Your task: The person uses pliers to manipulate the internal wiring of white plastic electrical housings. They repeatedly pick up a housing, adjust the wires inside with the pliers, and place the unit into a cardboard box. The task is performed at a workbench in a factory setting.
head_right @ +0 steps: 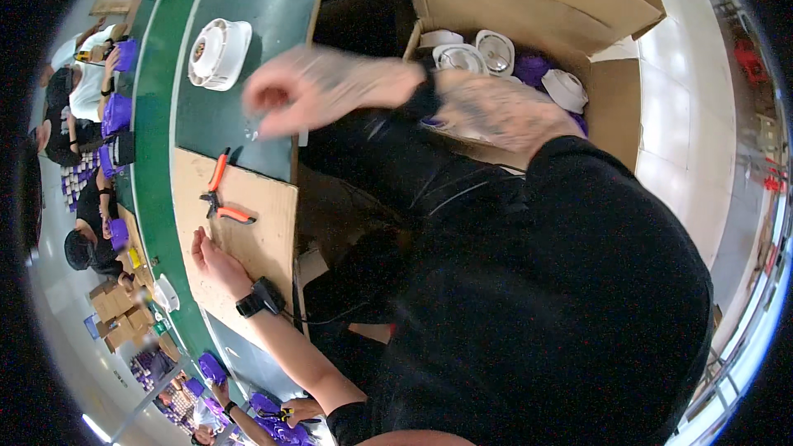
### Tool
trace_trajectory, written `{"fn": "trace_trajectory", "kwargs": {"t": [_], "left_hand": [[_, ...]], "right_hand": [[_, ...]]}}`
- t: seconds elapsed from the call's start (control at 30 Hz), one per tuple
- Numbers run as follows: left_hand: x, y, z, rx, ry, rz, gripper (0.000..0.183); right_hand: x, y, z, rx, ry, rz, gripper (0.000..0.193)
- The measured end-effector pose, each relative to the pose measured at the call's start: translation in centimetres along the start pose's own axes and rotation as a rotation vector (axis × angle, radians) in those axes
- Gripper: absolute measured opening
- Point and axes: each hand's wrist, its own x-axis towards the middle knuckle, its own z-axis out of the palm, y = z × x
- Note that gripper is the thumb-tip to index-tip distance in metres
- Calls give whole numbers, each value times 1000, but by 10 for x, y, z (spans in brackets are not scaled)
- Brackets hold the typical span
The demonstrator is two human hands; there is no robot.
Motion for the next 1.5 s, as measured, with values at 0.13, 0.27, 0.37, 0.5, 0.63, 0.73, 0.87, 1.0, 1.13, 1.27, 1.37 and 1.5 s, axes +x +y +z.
{"fn": "trace_trajectory", "kwargs": {"t": [0.13,0.27,0.37,0.5,0.63,0.73,0.87,1.0,1.13,1.27,1.37,1.5], "left_hand": [[2,-1,-4,-70,-14,-7,22],[-7,17,9,117,-17,-24,26],[-18,16,-5,145,16,27,26],[-25,37,31,209,4,0,25],[-35,50,40,296,14,11,24],[-24,31,4,116,17,26,23],[-11,19,5,41,-57,-6,25],[-9,14,3,41,-47,-29,28],[-2,6,-8,-22,-43,-61,26],[-1,2,-16,-78,-33,-47,18],[-2,1,-16,-98,-31,-30,16],[15,-14,-18,-232,-89,-30,14]], "right_hand": [[-152,113,-90,-142,274,472,30],[-344,173,-124,-338,317,1017,33],[-418,159,-120,-643,197,1293,39],[-525,178,-116,-843,455,1416,45],[-524,171,-119,-1031,591,1369,67],[-487,161,-115,-1008,277,1546,82],[-496,171,-120,-982,155,1637,98],[-508,186,-132,-890,297,1532,82],[-503,186,-166,-685,536,1380,63],[-471,168,-196,-410,894,1221,64],[-394,118,-189,-103,974,928,63],[-299,68,-186,33,871,684,65]]}}
